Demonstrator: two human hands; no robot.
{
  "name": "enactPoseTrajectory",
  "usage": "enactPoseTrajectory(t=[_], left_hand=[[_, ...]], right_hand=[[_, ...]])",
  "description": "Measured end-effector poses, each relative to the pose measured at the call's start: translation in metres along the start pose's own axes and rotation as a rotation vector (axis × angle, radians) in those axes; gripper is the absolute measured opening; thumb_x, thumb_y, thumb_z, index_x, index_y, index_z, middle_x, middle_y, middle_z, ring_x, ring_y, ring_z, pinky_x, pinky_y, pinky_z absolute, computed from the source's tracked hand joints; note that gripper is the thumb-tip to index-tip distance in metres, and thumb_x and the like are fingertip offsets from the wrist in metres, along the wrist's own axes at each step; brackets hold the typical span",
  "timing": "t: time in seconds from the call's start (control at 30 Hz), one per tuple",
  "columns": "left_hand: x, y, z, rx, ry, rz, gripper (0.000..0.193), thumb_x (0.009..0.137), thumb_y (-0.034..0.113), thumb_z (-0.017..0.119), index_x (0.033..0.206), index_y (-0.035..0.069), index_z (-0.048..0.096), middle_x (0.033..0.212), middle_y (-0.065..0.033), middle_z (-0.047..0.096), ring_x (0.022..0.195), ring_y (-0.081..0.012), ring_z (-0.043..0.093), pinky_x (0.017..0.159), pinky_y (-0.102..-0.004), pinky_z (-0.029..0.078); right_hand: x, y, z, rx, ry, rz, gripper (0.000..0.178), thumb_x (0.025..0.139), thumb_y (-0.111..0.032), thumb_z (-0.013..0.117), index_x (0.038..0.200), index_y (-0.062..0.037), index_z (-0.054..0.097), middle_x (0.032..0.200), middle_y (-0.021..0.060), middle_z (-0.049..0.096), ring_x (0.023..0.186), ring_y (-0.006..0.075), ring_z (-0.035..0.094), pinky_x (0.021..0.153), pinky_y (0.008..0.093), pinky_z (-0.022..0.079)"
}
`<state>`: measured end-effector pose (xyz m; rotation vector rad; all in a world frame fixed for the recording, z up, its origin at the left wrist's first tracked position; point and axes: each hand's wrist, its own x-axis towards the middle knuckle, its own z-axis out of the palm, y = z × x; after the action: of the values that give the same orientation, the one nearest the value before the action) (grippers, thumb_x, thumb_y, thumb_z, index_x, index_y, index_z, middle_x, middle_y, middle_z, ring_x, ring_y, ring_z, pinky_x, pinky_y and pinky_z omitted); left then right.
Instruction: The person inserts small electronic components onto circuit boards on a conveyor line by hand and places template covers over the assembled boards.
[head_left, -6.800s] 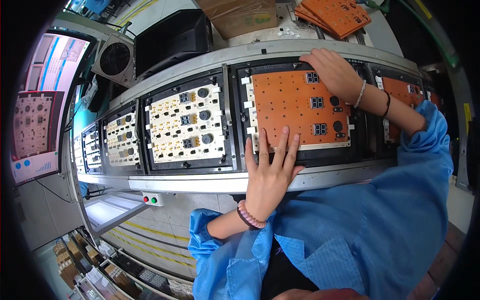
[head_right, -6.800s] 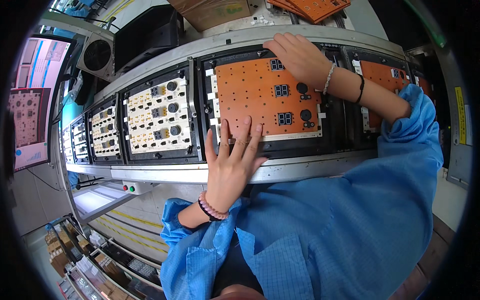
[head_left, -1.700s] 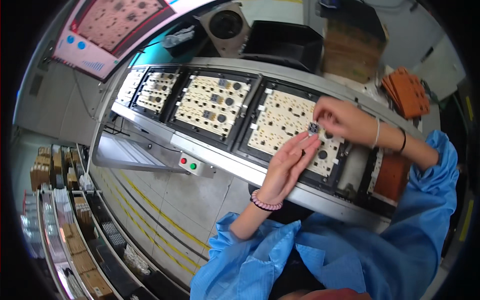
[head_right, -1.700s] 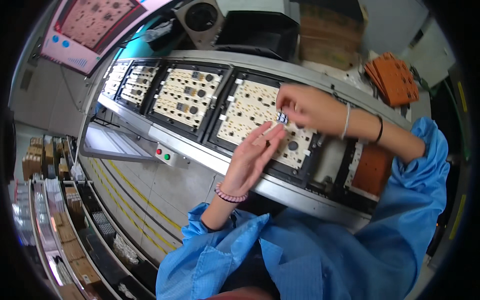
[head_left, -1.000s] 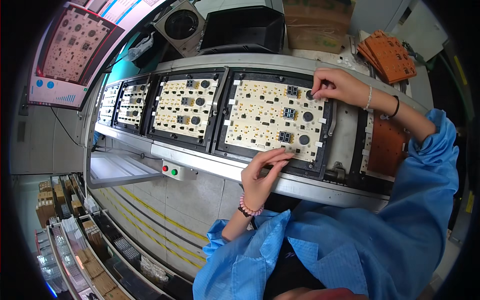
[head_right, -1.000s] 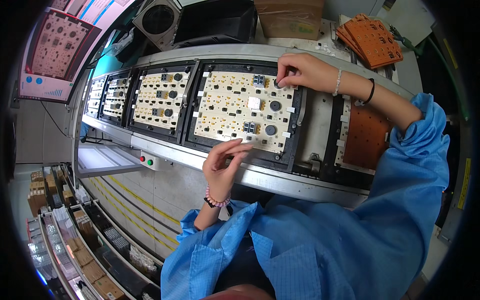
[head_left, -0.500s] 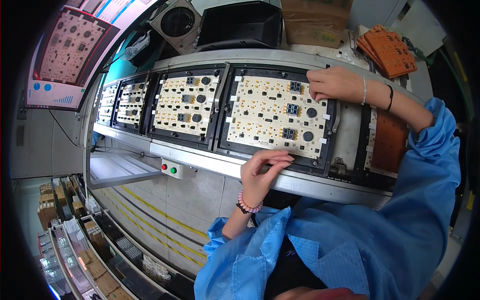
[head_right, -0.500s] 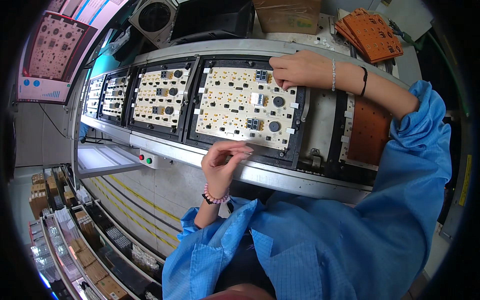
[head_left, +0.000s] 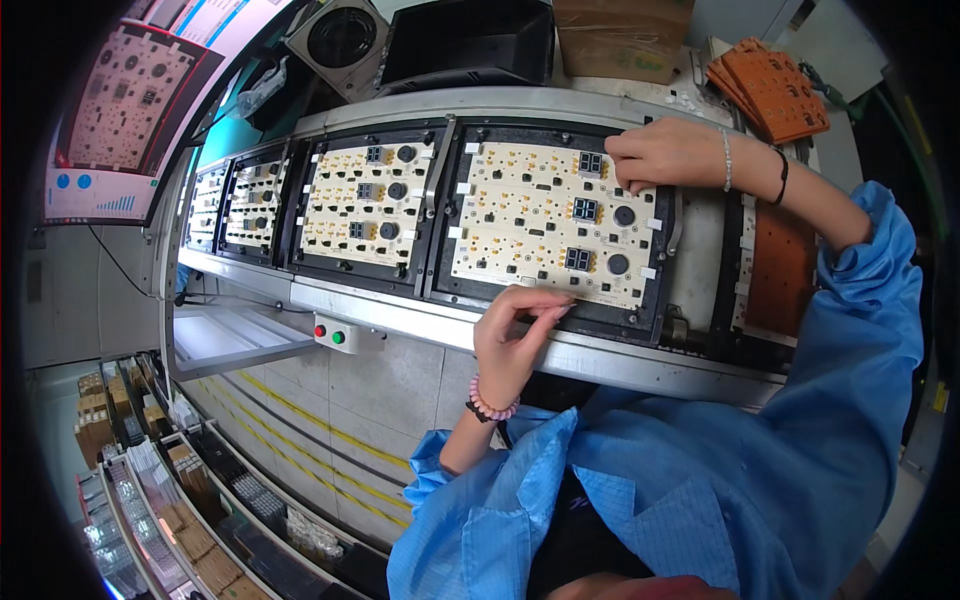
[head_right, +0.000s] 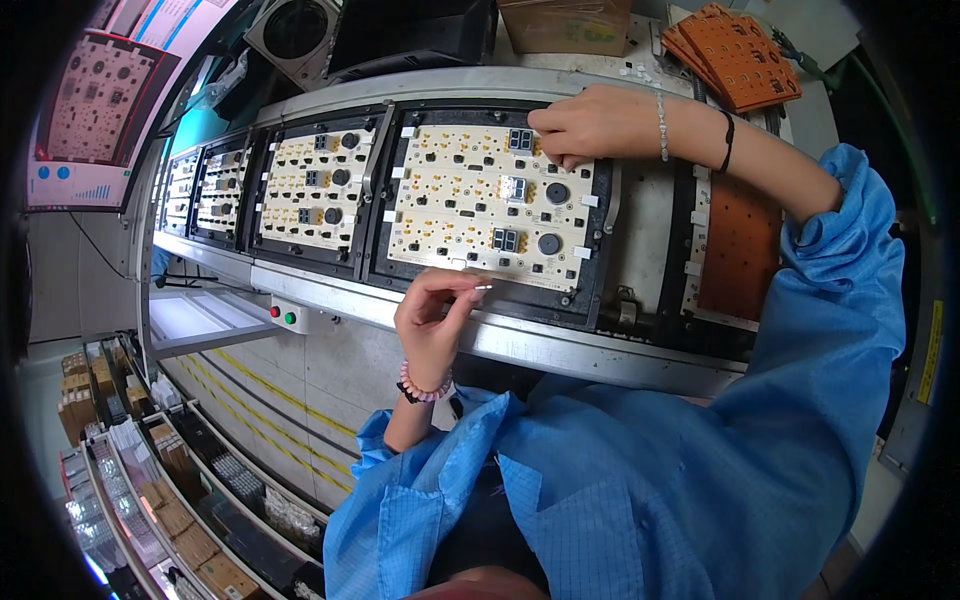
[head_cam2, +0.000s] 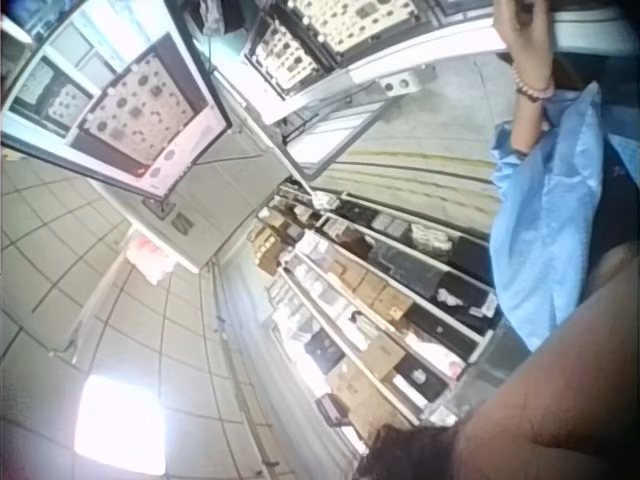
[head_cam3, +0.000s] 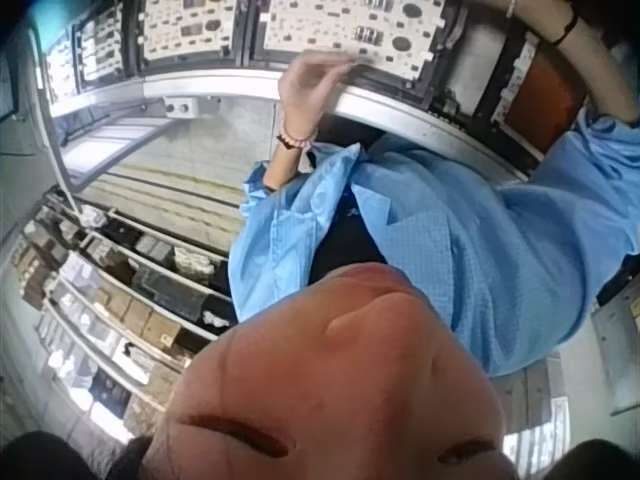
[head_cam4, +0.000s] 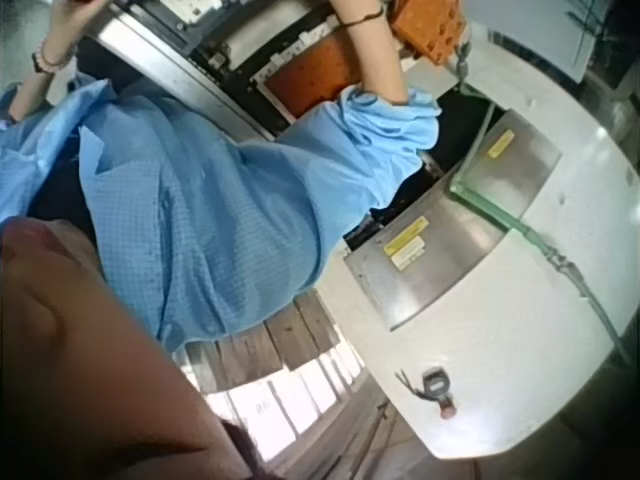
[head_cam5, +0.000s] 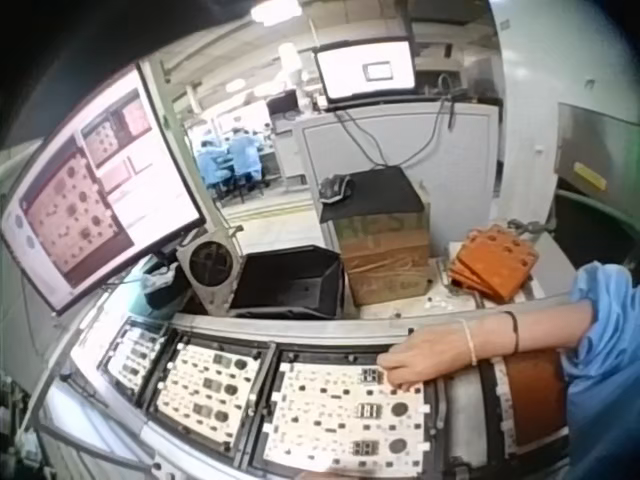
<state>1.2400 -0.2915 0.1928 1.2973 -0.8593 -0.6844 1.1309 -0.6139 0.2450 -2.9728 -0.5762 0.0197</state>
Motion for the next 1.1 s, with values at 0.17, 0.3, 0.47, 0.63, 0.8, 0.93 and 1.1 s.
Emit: enactPoseTrajectory(t=[0.17, 0.3, 0.47, 0.63, 0.8, 0.93, 1.1], left_hand=[[0.001, 0.0, -0.007, 0.055, -0.059, 0.061, 0.015, 0.083, -0.007, 0.072, 0.096, 0.0, 0.071, 0.097, -0.0107, 0.074, 0.091, -0.0182, 0.07, 0.082, -0.028, 0.054], [0.003, 0.0, -0.012, 0.103, -0.063, 0.098, 0.015, 0.081, -0.007, 0.073, 0.094, 0.0, 0.071, 0.096, -0.0105, 0.074, 0.091, -0.0213, 0.07, 0.082, -0.0297, 0.054], [0.006, 0.005, -0.012, 0.184, -0.059, 0.094, 0.017, 0.081, -0.005, 0.074, 0.096, 0.002, 0.072, 0.095, -0.0088, 0.074, 0.09, -0.0204, 0.068, 0.081, -0.0297, 0.053], [0.007, 0.006, -0.013, 0.201, -0.062, 0.1, 0.017, 0.081, -0.006, 0.074, 0.096, 0.002, 0.072, 0.095, -0.0083, 0.074, 0.089, -0.0201, 0.068, 0.079, -0.0293, 0.053], [0.009, 0.005, -0.015, 0.204, -0.07, 0.111, 0.017, 0.082, -0.006, 0.073, 0.098, 0.001, 0.072, 0.096, -0.0087, 0.072, 0.086, -0.0178, 0.068, 0.076, -0.0267, 0.053], [0.01, 0.005, -0.016, 0.183, -0.07, 0.095, 0.016, 0.084, -0.006, 0.072, 0.099, 0.0, 0.072, 0.098, -0.0098, 0.071, 0.084, -0.0155, 0.067, 0.074, -0.0243, 0.054], [0.01, 0.006, -0.021, 0.224, -0.12, 0.116, 0.018, 0.087, -0.01, 0.068, 0.104, -0.002, 0.067, 0.102, -0.0121, 0.069, 0.09, -0.015, 0.067, 0.08, -0.0249, 0.054]], right_hand=[[0.003, -0.003, -0.001, 0.081, 0.076, -0.019, 0.017, 0.085, -0.015, 0.068, 0.091, -0.0069, 0.055, 0.087, 0.0054, 0.053, 0.079, 0.0229, 0.06, 0.061, 0.0356, 0.051], [0.004, -0.005, -0.004, 0.053, 0.061, -0.005, 0.014, 0.088, -0.018, 0.065, 0.092, -0.0089, 0.055, 0.087, 0.0052, 0.053, 0.08, 0.0236, 0.06, 0.064, 0.0362, 0.051], [0.001, -0.007, -0.005, 0.027, 0.074, 0.0, 0.013, 0.088, -0.017, 0.064, 0.091, -0.0089, 0.055, 0.086, 0.006, 0.052, 0.078, 0.0243, 0.059, 0.064, 0.0361, 0.051], [0.004, -0.005, -0.002, 0.0, 0.121, -0.04, 0.014, 0.085, -0.015, 0.066, 0.087, -0.0074, 0.055, 0.085, 0.0067, 0.052, 0.078, 0.0246, 0.059, 0.063, 0.0359, 0.051], [0.005, -0.004, 0.0, -0.049, 0.156, -0.09, 0.017, 0.081, -0.015, 0.068, 0.084, -0.006, 0.054, 0.085, 0.006, 0.052, 0.079, 0.0238, 0.059, 0.064, 0.036, 0.05], [0.004, -0.002, -0.005, -0.015, 0.132, -0.091, 0.015, 0.084, -0.018, 0.067, 0.085, -0.0072, 0.057, 0.084, 0.0056, 0.052, 0.081, 0.0244, 0.058, 0.071, 0.037, 0.049], [-0.001, -0.003, -0.017, 0.18, 0.185, 0.098, 0.014, 0.092, -0.022, 0.064, 0.095, -0.0085, 0.063, 0.091, 0.0057, 0.058, 0.088, 0.0247, 0.06, 0.084, 0.0373, 0.046]])
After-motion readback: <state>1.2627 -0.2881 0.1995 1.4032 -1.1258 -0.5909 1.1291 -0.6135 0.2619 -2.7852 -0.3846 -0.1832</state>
